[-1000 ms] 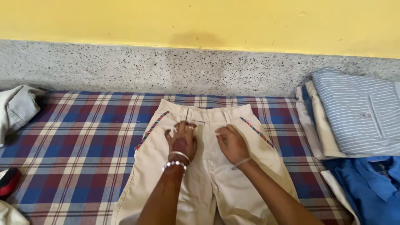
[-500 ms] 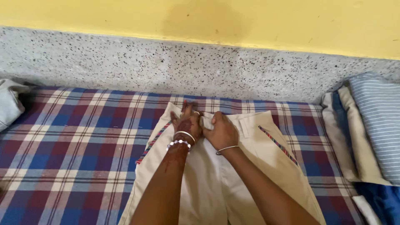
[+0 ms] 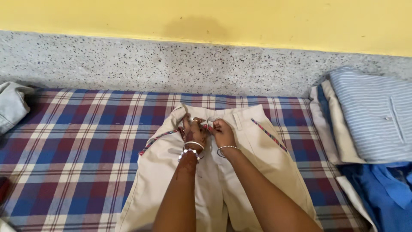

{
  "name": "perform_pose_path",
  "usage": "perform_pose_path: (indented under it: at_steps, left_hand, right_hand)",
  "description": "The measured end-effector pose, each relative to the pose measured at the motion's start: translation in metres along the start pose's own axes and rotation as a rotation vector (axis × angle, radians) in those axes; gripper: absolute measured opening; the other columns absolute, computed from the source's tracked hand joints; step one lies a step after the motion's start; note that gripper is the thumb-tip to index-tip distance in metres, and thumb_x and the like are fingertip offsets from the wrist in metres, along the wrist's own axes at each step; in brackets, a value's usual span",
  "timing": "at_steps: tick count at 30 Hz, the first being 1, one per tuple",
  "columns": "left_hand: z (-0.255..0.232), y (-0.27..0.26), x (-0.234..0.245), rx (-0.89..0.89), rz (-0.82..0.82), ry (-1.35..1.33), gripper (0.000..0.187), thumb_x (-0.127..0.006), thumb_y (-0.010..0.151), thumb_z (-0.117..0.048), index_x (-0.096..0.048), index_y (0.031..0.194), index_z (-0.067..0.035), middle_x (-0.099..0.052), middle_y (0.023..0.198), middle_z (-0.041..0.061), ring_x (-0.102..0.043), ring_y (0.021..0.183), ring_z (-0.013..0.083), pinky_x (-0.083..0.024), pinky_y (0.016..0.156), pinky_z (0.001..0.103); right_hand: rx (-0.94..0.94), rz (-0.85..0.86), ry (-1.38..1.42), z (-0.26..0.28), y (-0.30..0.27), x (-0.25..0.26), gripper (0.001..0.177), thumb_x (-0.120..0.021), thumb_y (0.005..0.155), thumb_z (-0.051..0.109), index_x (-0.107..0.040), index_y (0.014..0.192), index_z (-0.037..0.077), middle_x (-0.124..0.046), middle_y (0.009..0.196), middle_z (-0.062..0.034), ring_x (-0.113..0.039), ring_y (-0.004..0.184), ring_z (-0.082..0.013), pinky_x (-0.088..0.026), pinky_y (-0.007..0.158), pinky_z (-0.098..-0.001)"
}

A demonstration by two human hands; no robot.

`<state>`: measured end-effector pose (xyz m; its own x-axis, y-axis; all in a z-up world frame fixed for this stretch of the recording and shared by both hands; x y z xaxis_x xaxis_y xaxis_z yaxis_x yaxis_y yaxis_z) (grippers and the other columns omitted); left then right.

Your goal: The person folds a striped shirt and then a pair of beige trousers on a plaid bedsheet. They smooth the garments, fold the trousers in half, and complete the fold by hand.

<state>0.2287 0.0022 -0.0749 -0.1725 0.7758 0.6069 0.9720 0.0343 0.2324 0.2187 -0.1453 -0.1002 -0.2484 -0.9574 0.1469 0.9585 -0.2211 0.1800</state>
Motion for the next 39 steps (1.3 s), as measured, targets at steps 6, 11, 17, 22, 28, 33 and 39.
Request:
perform_pose_path:
  at_steps: [6, 11, 17, 22, 28, 33, 39]
  left_hand:
    - [0.003, -0.018, 0.004, -0.038, 0.017, -0.03, 0.037, -0.076, 0.084, -0.018, -0.065, 0.12, -0.015, -0.044, 0.154, 0.013, -0.041, 0.143, 0.0352, -0.021, 0.12, 0.055]
    - [0.007, -0.02, -0.006, -0.01, -0.013, -0.061, 0.036, -0.076, 0.086, -0.017, -0.064, 0.12, -0.012, -0.045, 0.155, 0.013, -0.042, 0.143, 0.0363, -0.031, 0.118, 0.048]
    - [0.007, -0.02, -0.007, -0.002, -0.008, -0.032, 0.035, -0.072, 0.089, -0.02, -0.065, 0.122, -0.012, -0.047, 0.156, 0.012, -0.043, 0.143, 0.0353, -0.025, 0.122, 0.053]
    - [-0.004, -0.022, 0.009, -0.048, 0.038, -0.057, 0.038, -0.066, 0.095, -0.032, -0.065, 0.132, -0.023, -0.039, 0.158, 0.018, -0.031, 0.147, 0.0421, -0.017, 0.121, 0.058]
    - [0.008, -0.019, -0.008, -0.061, 0.068, -0.051, 0.038, -0.063, 0.096, -0.042, -0.069, 0.131, -0.03, -0.036, 0.161, 0.022, -0.026, 0.15, 0.0461, -0.016, 0.123, 0.057]
    - [0.017, -0.009, -0.012, -0.096, 0.1, -0.114, 0.038, -0.064, 0.096, -0.048, -0.071, 0.127, -0.028, -0.032, 0.164, 0.023, -0.027, 0.151, 0.0468, -0.024, 0.125, 0.056]
    - [-0.02, 0.007, 0.008, 0.241, 0.47, 0.211, 0.043, -0.059, 0.091, -0.049, -0.067, 0.132, -0.04, -0.034, 0.16, 0.01, -0.017, 0.152, 0.0471, -0.011, 0.12, 0.072]
  right_hand:
    - [-0.065, 0.102, 0.176, -0.015, -0.002, 0.009, 0.019, -0.069, 0.083, -0.014, -0.06, 0.091, 0.001, -0.062, 0.085, -0.0026, -0.06, 0.079, -0.0106, -0.054, 0.074, -0.0265]
    - [-0.197, 0.086, 0.251, -0.001, -0.003, 0.018, 0.013, -0.062, 0.081, -0.013, -0.063, 0.083, 0.0, -0.069, 0.082, -0.0055, -0.069, 0.079, -0.015, -0.056, 0.077, -0.0272]
    - [-0.226, 0.067, 0.2, 0.016, -0.006, 0.025, 0.009, -0.057, 0.078, -0.002, -0.066, 0.075, 0.0, -0.071, 0.075, -0.0094, -0.066, 0.075, -0.0168, -0.052, 0.076, -0.0281]
    - [-0.349, -0.035, 0.283, 0.029, -0.008, 0.033, 0.013, -0.052, 0.081, 0.006, -0.061, 0.074, 0.002, -0.064, 0.072, -0.0055, -0.06, 0.069, -0.0133, -0.045, 0.063, -0.0275]
    - [-0.401, -0.32, 0.117, 0.034, -0.018, 0.037, 0.011, -0.058, 0.088, 0.013, -0.057, 0.085, 0.002, -0.052, 0.068, -0.0082, -0.049, 0.054, -0.0191, -0.044, 0.046, -0.0351]
    - [-0.53, -0.215, 0.349, 0.012, -0.014, 0.037, 0.017, -0.052, 0.089, 0.021, -0.063, 0.101, 0.015, -0.056, 0.078, -0.006, -0.05, 0.056, -0.0152, -0.049, 0.052, -0.0332]
    - [-0.506, -0.075, 0.305, -0.013, -0.002, 0.039, 0.016, -0.056, 0.093, 0.021, -0.062, 0.102, 0.009, -0.061, 0.093, -0.0047, -0.053, 0.069, -0.0166, -0.052, 0.065, -0.0329]
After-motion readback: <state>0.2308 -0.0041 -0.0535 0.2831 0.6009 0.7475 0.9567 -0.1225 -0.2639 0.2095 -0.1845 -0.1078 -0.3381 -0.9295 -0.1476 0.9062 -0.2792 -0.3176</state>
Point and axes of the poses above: each hand's wrist, its own y-axis towards the middle knuckle, its own x-axis out of the back of the hand, z = x × y, the point moved 3 cm from there along y, towards the middle knuckle
